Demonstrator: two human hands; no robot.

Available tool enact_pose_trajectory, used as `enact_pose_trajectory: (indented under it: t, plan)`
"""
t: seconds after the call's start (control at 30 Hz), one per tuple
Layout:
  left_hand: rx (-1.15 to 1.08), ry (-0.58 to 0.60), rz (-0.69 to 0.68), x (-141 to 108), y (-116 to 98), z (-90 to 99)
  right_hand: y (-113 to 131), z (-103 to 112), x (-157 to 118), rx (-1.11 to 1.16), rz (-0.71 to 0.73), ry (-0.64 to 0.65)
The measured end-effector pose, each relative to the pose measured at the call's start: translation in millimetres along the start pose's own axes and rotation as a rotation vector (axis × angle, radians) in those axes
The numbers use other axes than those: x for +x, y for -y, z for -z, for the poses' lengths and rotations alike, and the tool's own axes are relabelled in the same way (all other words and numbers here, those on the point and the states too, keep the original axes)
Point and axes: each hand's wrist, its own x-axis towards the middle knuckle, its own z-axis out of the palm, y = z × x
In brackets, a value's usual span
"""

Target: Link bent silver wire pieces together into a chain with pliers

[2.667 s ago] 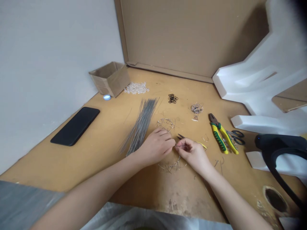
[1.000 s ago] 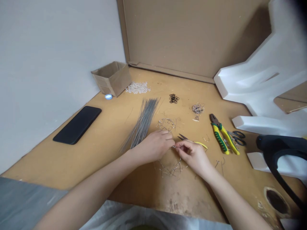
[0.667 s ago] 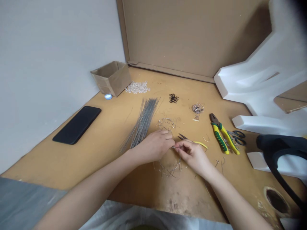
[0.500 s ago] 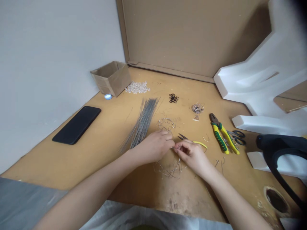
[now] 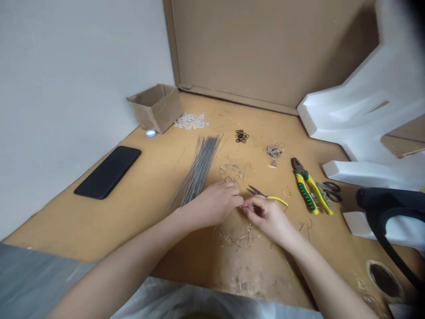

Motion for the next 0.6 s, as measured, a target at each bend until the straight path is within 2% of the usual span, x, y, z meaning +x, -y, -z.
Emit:
enact_pose_trajectory:
  t: [0.37,0.6]
  plan:
    - [-0.005,-0.007,0.009,0.5,-0.4,3.2,0.9,1.5,2.4,0.052,-0.037,0.033]
    - [-0.029,-0.032,0.146,4.7,-5.8,1.7,-7.5,-4.5,4.3,0.188,-0.142,-0.003]
